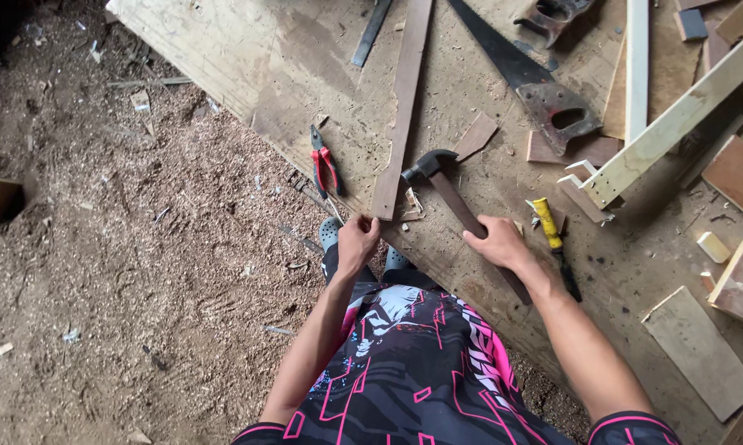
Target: The person uses a hammer to repeatedly strike a small wooden piece on a workbench. They also use pliers to hold the wood while hammering and adjust the wood's position between strikes.
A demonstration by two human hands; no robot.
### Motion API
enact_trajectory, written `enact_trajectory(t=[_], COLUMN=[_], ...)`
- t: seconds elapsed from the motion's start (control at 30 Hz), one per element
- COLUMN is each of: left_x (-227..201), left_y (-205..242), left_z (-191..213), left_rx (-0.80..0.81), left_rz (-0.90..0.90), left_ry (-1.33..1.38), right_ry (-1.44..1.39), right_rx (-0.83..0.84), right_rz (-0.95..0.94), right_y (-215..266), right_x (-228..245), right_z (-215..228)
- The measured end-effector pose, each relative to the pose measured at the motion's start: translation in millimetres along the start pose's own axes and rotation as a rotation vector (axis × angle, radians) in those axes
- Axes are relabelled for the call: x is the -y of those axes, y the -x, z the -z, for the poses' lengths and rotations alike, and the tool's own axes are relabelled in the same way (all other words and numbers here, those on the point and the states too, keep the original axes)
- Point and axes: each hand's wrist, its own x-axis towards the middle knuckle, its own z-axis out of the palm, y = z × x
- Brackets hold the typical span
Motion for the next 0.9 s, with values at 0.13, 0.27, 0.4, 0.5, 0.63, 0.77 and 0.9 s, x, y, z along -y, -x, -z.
enact_trajectory(t=[0.13,0.27,0.4,0.5,0.63,0.77,0.9], left_x=[-0.5,1.1,1.6,3.5,3.5,1.9,-0.3], left_y=[5.5,2.6,-5.6,-8.3,-9.8,-15.1,-19.0], left_z=[5.0,13.1,16.8,16.5,13.7,17.0,18.2], left_rx=[-0.044,0.099,0.128,0.125,0.087,0.075,0.053], left_rz=[-0.029,0.143,0.182,0.194,0.193,0.258,0.231], left_ry=[0.187,0.42,0.438,0.463,0.453,0.423,0.374], right_ry=[-0.715,-0.314,-0.141,-0.017,-0.021,-0.019,0.009], right_rx=[0.275,0.039,-0.19,-0.238,-0.147,-0.156,-0.114], right_rz=[-0.129,-0.047,0.156,0.278,0.204,0.169,0.142], right_y=[2.2,11.2,30.8,39.0,41.9,37.9,30.3], right_x=[-3.3,8.5,19.7,33.0,52.6,68.0,70.5], right_z=[-15.1,-22.7,-14.6,-9.4,-5.6,1.9,13.9])
